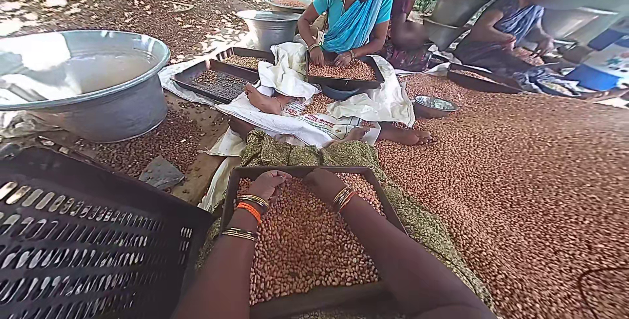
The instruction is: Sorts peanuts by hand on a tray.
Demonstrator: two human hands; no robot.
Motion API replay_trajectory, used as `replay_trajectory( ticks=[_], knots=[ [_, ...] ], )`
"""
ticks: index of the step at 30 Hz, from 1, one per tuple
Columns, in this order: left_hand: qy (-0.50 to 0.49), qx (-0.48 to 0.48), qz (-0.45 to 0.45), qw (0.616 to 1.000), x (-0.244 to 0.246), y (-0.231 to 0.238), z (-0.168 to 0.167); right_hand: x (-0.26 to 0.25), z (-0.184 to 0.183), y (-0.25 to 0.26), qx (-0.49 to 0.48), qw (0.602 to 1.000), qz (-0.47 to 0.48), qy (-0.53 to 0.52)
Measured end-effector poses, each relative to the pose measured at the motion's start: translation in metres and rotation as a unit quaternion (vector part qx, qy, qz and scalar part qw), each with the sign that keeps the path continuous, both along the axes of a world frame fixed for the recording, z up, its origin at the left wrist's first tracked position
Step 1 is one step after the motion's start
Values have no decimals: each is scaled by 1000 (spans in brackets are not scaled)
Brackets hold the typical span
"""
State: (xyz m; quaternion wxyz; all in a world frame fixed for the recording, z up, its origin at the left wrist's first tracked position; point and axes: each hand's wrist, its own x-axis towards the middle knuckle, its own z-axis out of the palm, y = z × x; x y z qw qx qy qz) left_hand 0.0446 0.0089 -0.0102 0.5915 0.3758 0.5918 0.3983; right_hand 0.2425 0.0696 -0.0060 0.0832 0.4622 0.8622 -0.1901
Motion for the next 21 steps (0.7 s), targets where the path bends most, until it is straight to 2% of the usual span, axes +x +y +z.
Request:
replay_trajectory(
  ticks=[2,6,9,11,13,15,18,20,21],
  knots=[
    [122,43,-43,991,-2,2,-2,-2,-1,-3,4,1000,-11,-16],
    [313,90,-154,933,1,4,-5,-2,-3,-6,13,999,-11,-28],
    [421,71,-234,873,12,1,1,1,-5,-4,17,1000,8,-19],
    [454,58,-254,852,15,2,0,6,-3,-2,12,1000,18,20],
    [427,68,-242,869,12,2,-1,12,2,-2,12,996,5,92],
    [338,91,-187,918,7,2,-3,18,9,-2,13,991,-8,134],
    [175,54,-79,980,1,2,-3,20,16,0,11,995,-16,95],
    [73,12,-52,996,1,0,-2,20,16,1,7,997,-28,72],
    [60,4,-54,997,1,0,-1,20,16,0,2,996,-31,80]
  ],
)
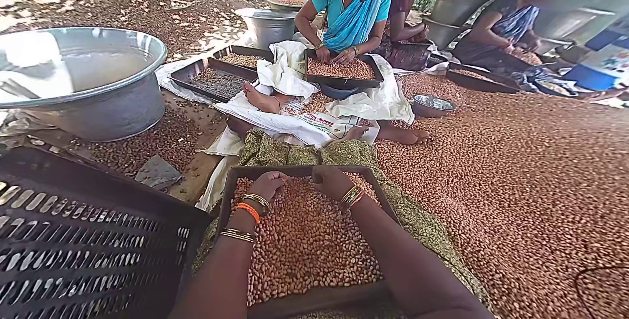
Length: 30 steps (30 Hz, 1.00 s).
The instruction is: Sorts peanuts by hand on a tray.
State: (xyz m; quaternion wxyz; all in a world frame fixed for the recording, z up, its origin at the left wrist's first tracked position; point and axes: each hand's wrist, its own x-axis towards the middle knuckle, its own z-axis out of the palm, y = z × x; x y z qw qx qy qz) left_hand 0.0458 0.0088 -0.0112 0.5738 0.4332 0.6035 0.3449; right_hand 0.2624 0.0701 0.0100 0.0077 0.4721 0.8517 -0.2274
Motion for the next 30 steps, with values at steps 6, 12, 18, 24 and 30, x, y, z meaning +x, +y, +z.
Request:
replay_trajectory(
  ticks=[6,12,18,24,30],
  knots=[
    [54,7,-12,998,2,1,-1,-1,4,-3,-22,999,10,48],
    [-106,-79,7,991,8,-7,4,-21,10,-29,1,955,16,296],
    [-155,-86,97,979,3,-6,8,-26,-5,-22,-23,996,78,-28],
    [-76,-46,93,992,-1,0,6,-15,-22,-4,-52,994,91,32],
    [-109,-15,92,990,-9,1,9,-32,-21,-20,-94,981,27,169]
  ],
)
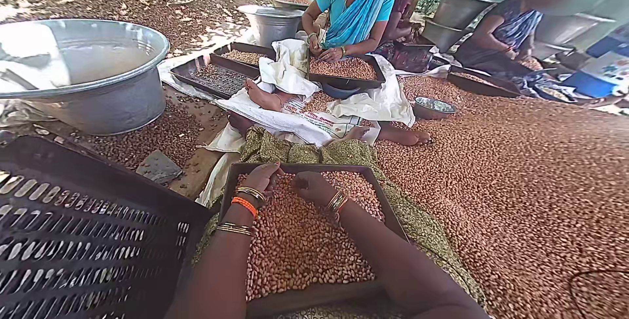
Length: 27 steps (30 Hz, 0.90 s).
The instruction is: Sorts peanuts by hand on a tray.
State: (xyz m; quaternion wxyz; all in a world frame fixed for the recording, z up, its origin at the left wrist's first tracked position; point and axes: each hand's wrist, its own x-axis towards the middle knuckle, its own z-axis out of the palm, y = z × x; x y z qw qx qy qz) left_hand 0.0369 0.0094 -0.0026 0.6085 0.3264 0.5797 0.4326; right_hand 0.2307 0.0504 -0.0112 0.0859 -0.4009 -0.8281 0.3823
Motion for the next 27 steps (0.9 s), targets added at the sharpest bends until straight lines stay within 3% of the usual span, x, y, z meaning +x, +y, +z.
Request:
replay_trajectory(
  ticks=[4,10,13,15,16,17,18,20,21,23,27],
  knots=[
    [6,5,11,1000,-5,0,2,-22,-7,-8,62,990,36,-119],
    [7,3,21,1000,-7,0,2,6,12,2,44,993,66,-89],
    [4,-5,25,1000,-8,1,1,44,45,-8,-113,972,199,-45],
    [0,-2,33,999,-10,0,2,64,53,-12,-270,898,347,28],
    [-1,3,38,999,-10,0,4,65,54,-14,-298,873,382,54],
    [-4,7,43,999,-9,0,4,62,56,-16,-279,878,382,69],
    [-3,7,48,999,-9,-1,5,53,57,-20,-225,907,347,74],
    [3,13,61,998,-11,0,7,20,46,-27,-64,964,247,74],
    [6,16,66,998,-11,0,7,1,30,-28,17,974,213,73],
    [2,23,76,997,-11,1,5,-29,0,-28,123,976,178,23],
    [-4,23,77,997,-13,1,5,-40,-21,-27,175,967,144,-118]
  ],
)
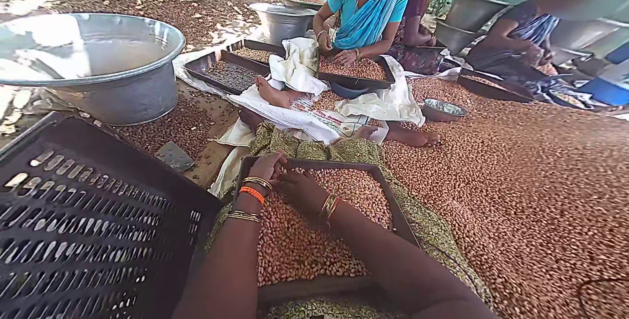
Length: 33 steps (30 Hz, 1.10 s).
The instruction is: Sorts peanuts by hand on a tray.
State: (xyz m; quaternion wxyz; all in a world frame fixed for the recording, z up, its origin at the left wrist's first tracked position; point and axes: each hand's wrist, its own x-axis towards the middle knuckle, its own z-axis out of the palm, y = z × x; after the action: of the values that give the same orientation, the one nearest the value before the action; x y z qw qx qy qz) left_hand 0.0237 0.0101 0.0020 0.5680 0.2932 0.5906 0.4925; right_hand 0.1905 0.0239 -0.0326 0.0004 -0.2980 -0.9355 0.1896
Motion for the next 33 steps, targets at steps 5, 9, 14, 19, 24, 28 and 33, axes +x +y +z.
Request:
replay_trajectory(
  ticks=[5,9,14,19,24,28,33],
  knots=[
    [-21,0,24,999,0,0,2,36,32,21,-58,987,4,-149],
    [-15,-9,5,1000,1,0,2,58,77,15,-169,965,79,-187],
    [48,0,-70,996,0,-1,2,26,45,5,-97,995,6,6],
    [103,-16,-139,985,2,1,-3,10,19,-1,-132,991,-32,-15],
    [86,-19,-102,991,3,1,-2,26,28,11,-149,975,-167,-3],
    [110,-19,-112,987,4,1,-3,26,26,10,-100,982,-152,48],
    [332,-31,-268,904,3,2,-2,19,18,10,-49,987,-151,39]
  ],
)
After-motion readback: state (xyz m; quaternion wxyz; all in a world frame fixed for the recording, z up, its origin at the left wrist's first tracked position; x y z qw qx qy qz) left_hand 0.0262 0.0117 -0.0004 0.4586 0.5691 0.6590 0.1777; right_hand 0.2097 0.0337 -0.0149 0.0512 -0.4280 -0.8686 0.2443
